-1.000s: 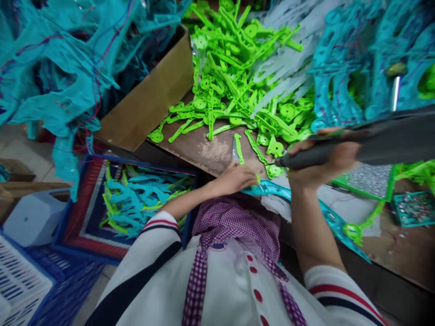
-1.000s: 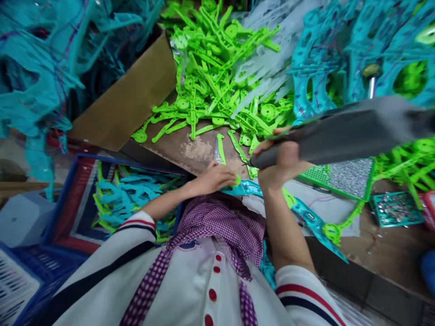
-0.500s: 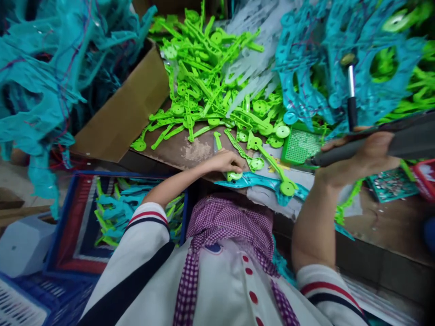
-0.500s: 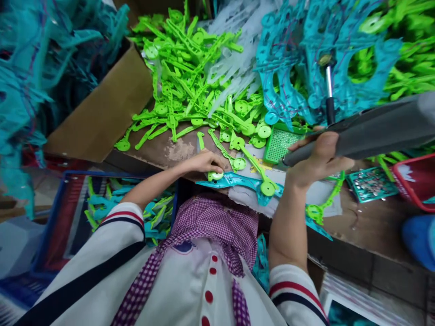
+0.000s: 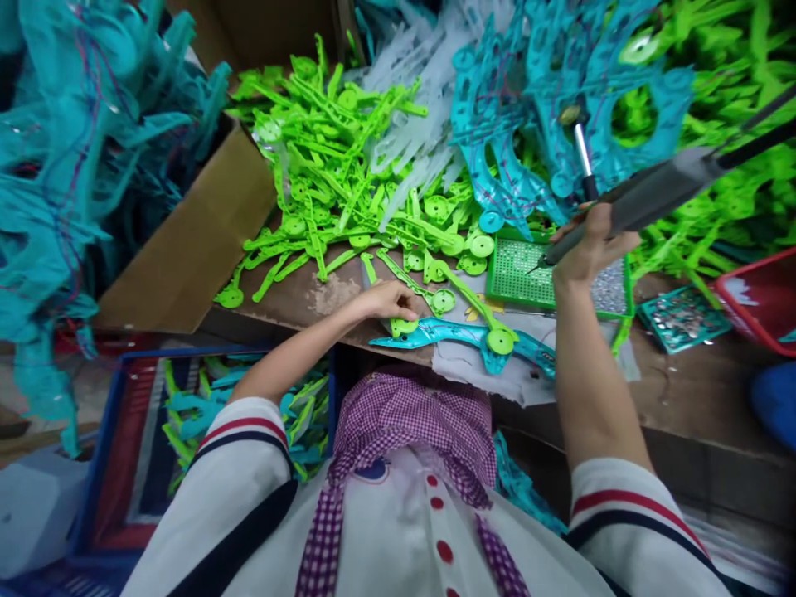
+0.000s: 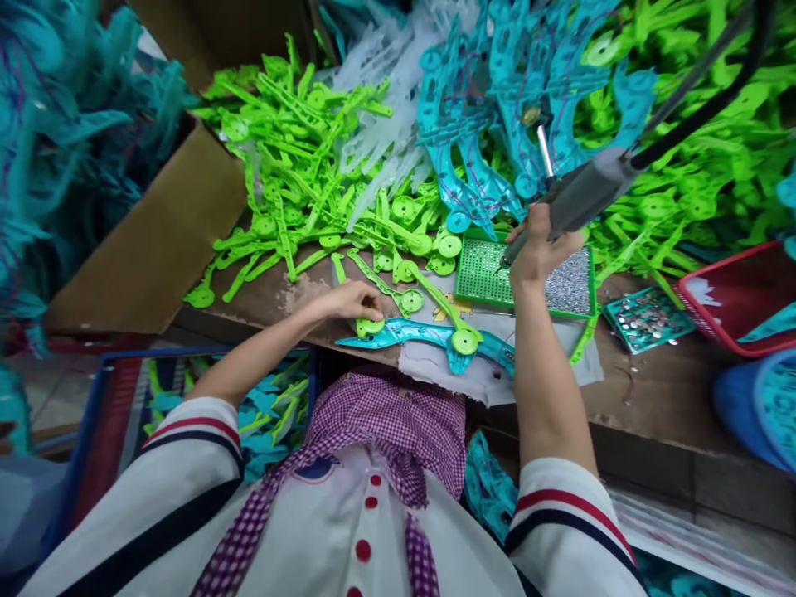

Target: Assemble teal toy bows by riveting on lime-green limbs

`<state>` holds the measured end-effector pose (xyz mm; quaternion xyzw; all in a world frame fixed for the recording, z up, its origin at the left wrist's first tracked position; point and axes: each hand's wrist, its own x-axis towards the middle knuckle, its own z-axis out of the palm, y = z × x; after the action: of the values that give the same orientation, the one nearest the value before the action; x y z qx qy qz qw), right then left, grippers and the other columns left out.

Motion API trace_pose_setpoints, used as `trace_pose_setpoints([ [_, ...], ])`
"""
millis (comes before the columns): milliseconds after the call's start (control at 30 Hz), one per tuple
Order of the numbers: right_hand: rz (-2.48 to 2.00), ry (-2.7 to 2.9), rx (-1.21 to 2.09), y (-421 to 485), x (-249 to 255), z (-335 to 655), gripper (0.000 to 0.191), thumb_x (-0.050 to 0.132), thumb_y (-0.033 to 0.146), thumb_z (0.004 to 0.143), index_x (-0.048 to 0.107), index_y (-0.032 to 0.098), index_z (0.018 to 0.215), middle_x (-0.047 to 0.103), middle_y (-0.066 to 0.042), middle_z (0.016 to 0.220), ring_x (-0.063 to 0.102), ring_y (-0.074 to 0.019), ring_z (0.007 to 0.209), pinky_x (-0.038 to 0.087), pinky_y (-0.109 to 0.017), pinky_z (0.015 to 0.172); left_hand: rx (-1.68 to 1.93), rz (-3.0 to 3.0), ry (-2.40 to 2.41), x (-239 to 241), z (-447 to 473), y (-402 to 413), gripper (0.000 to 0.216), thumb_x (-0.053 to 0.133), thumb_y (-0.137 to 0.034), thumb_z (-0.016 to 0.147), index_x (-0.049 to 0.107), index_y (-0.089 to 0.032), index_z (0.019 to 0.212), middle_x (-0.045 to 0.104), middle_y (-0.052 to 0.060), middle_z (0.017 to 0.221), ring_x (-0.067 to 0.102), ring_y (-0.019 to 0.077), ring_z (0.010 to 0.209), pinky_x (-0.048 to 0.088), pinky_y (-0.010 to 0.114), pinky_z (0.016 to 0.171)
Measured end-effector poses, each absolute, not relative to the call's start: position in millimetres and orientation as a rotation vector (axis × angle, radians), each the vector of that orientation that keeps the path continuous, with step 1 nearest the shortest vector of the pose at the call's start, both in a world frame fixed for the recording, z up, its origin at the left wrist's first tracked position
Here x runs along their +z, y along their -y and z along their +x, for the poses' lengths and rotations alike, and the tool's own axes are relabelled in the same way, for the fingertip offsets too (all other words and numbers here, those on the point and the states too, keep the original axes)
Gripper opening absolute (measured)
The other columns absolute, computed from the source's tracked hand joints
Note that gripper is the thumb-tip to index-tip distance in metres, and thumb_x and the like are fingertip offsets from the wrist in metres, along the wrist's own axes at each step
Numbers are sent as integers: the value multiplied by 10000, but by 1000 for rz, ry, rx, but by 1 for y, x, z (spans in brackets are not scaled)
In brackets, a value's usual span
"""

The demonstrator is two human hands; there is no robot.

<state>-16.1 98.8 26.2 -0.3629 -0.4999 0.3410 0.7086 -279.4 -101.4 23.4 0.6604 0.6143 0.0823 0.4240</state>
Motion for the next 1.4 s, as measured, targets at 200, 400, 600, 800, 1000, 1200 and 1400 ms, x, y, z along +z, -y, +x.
trace_pose_setpoints([
  [200,-838,1057,708,-108,14,-12,548,667,791,699,505,271,755,526,34,604,448,-86,408,291,-303,376,218,1661,-1483,22,-281,104,153,751,-367,817,779,-230,879,791,-16,888,695,157,886,423,286,847],
  [400,-786,1093,760,-113,11,-11,541,630,811,739,486,290,738,442,57,564,414,-72,406,252,-286,386,231,1652,-1499,22,-281,105,143,770,-358,809,783,-226,865,795,-11,911,704,168,899,426,309,892],
  [600,-855,1070,681,-111,14,-14,540,546,796,781,530,261,709,452,52,510,445,-89,382,271,-265,366,271,1655,-1491,20,-282,106,152,769,-374,807,784,-235,867,800,-10,910,709,167,918,427,293,889],
  [800,-827,988,671,-90,56,-5,527,511,736,831,587,222,743,458,36,541,482,-94,383,286,-254,356,303,1680,-1453,20,-284,110,196,759,-391,812,800,-240,930,809,18,987,719,178,947,431,296,887],
  [1000,-543,931,952,16,100,-34,578,561,819,771,657,253,714,446,39,531,410,-102,353,258,-231,292,356,1756,-1382,16,-285,114,189,725,-399,852,815,-267,951,810,23,1019,718,197,997,387,343,975],
  [1200,-436,1163,1385,100,79,-118,553,647,813,697,568,267,724,390,52,483,467,-151,360,348,-284,341,377,1756,-1370,13,-284,112,180,726,-385,849,816,-261,943,803,-11,1056,702,191,1036,381,294,922],
  [1400,-425,1336,1467,105,78,-147,618,581,868,631,599,293,859,480,-2,577,668,-283,628,534,-400,476,327,1820,-1460,5,-282,112,142,705,-295,830,810,-253,917,781,-25,867,693,208,913,347,333,926],
])
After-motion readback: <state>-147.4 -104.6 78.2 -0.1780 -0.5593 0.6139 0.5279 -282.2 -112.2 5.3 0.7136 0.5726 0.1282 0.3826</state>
